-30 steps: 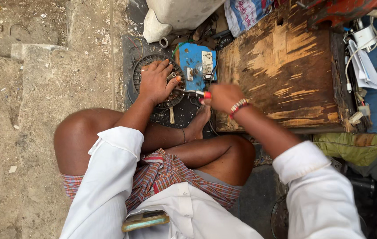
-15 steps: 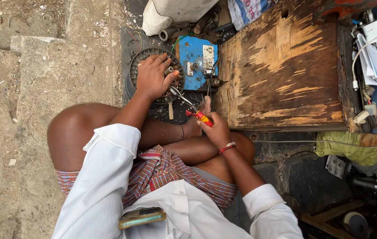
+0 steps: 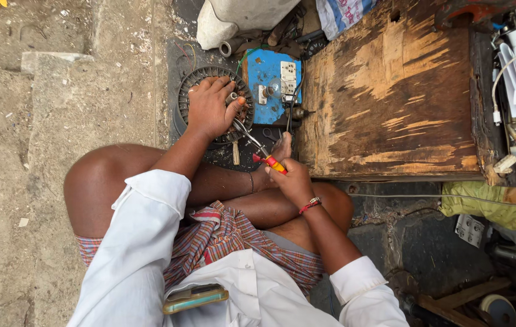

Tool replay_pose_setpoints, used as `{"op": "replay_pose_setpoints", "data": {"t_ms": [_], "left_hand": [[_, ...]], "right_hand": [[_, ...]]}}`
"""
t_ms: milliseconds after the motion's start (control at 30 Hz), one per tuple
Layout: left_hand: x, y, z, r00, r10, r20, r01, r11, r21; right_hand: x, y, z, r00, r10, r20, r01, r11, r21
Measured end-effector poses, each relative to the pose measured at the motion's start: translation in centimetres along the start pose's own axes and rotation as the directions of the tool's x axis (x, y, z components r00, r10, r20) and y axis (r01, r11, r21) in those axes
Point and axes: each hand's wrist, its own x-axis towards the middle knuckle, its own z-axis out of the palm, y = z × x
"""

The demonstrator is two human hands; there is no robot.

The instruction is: The person sits on the ground dismantling an electric motor armature, using pliers and a screwdriver to grip and pull copper wire out of the motor windings one piece at a time, collecting the extracted wire beside them.

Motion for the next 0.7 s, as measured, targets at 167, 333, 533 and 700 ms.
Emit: {"op": "replay_pose_setpoints", "data": {"t_ms": [167, 333, 533, 700], "left_hand": [[-0.1, 0.2, 0.2, 0.999, 0.029, -0.018, -0.029, 1.000, 0.009], [0.0, 0.4, 0.2, 0.999, 0.033, 0.004, -0.033, 0.999, 0.043], [-0.2, 0.0, 0.1, 0.999, 0.048, -0.011, -0.048, 0.999, -0.006], [0.0, 0.1, 0.4, 1.000, 0.003, -0.014, -0.003, 1.000, 0.000]], "right_hand": [[-0.7, -0.6, 0.2, 0.989, -0.086, -0.122, 0.071, 0.990, -0.124], [-0.7, -0.7, 2.1, 0.966, -0.124, -0.225, 0.095, 0.986, -0.137], [1.6, 0.0, -0.1, 0.933, 0.254, 0.253, -0.334, 0.874, 0.354], [2.6, 0.5, -0.5, 0.833, 0.260, 0.489, -0.511, 0.701, 0.498]]}}
